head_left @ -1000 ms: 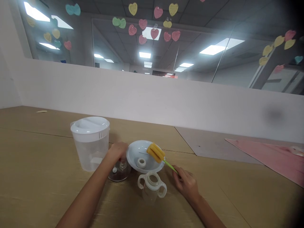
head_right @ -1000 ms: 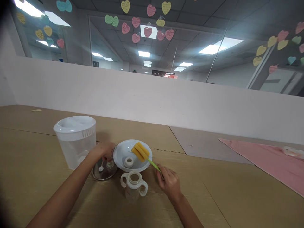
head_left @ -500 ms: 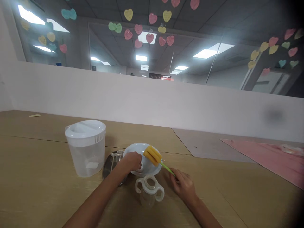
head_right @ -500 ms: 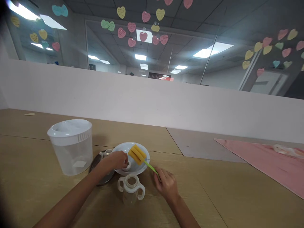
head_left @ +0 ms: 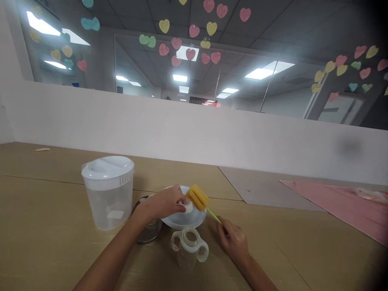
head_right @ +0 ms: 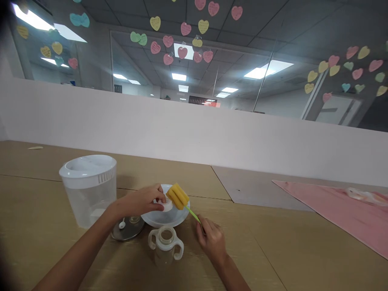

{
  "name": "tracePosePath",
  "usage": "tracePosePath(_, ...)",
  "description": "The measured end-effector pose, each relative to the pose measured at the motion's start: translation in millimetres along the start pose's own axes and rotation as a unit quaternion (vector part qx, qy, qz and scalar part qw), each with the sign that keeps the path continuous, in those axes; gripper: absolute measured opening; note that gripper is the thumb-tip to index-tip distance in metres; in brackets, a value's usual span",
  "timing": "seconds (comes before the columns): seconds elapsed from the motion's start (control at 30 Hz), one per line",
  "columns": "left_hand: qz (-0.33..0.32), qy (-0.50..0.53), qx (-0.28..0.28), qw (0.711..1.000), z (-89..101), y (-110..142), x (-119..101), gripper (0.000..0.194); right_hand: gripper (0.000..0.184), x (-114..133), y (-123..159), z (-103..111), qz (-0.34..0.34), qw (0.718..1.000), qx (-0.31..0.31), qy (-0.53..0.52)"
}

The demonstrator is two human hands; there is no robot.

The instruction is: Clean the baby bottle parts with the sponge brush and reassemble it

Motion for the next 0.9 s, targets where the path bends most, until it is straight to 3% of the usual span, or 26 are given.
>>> tracePosePath(0.13,-0.044,0.079,-0.016,0.996,12.0,12,-24,0.026,0.019,-2,2,-1,0.001,1.000,0.011,-0.002)
tracePosePath(0.27,-0.009,0.044,-0.079,0.996,11.0,9,-34,0.026,0.020,0,4,-1,0.036,0.999,0.003,-0.017)
tracePosePath(0.47,-0.004,-0.084,-0.119,0.989,11.7,2,-27,0.026,0.021,2,2,3,0.028,1.000,-0.013,-0.003)
tracePosePath(0.57,0.034,-0.044,-0.145,0.988,16.7,7,-18,0.022,0.020,2,1,4,0.019,1.000,-0.021,-0.005)
tracePosePath(0.7,0.021,0.041,-0.107,0.993,15.6,12,-18,0.040,0.024,4,1,5,0.036,0.999,-0.029,-0.008)
tracePosePath(0.83,0.019,0.039,-0.079,0.996,16.1,14,-28,0.033,0.028,6,2,7,0.053,0.998,-0.027,-0.008)
tracePosePath(0.9,0.061,0.024,-0.058,0.996,17.2,13,-28,0.030,0.031,7,2,9,0.059,0.998,-0.025,-0.009)
Point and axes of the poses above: each hand's wrist, its own y-axis away from the middle knuckle, its own z-axis out of the back of the hand, x = y × z, the point moved 3 cm from there along -y, towards the middle knuckle, and after that the axes turned 1 degree about x, right-handed, at the moved point
